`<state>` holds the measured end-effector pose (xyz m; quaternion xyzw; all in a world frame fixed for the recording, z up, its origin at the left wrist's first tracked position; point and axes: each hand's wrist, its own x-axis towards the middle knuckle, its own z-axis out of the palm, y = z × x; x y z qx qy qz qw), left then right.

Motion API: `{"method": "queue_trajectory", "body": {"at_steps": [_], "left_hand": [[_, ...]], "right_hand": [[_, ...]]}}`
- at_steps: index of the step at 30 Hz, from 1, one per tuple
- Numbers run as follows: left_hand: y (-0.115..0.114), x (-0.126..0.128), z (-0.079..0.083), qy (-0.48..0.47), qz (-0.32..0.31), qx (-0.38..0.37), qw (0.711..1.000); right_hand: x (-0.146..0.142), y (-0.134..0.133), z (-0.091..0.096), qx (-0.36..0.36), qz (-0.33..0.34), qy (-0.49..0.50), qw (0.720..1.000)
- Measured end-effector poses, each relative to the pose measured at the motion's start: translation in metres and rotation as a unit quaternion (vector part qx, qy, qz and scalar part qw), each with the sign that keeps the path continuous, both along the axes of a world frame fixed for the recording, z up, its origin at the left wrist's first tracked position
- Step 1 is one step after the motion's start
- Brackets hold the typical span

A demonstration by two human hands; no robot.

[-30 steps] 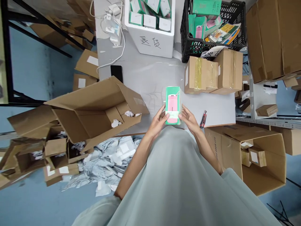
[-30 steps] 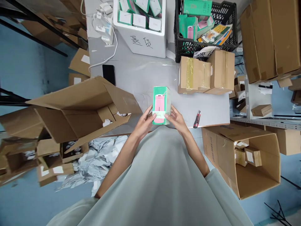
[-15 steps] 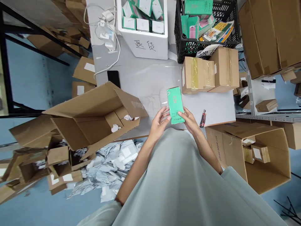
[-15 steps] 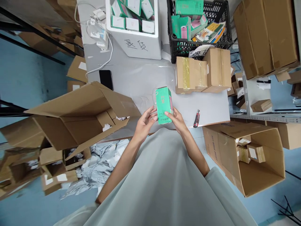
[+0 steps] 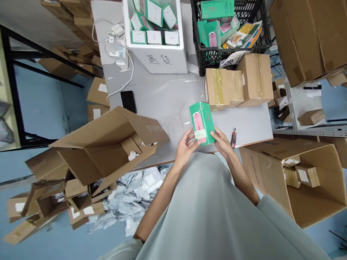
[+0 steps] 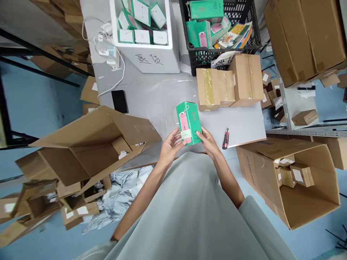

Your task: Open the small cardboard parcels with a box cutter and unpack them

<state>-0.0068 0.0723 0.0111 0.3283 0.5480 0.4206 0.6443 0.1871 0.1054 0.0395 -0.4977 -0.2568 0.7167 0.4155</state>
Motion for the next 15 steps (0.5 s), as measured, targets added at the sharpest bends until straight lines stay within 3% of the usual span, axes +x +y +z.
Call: {"method": "queue_trajectory", "body": {"at_steps": [4, 9, 15], "left_hand": [[0.012, 0.01, 0.003, 0.021, -0.006, 0.014, 1.0], [0.03, 0.027, 0.016, -0.012, -0.018, 0.015, 1.0], [0.059, 0.041, 0.032, -0.064, -0.027, -0.066, 0.995]], "right_hand": [[0.016, 0.011, 0.006, 0.026, 0.007, -0.025, 0.999], [0.027, 0.021, 0.004, 0.01, -0.013, 0.016, 1.0], [0.043, 0.036, 0.001, 0.008, -0.033, -0.017, 0.999]]}}
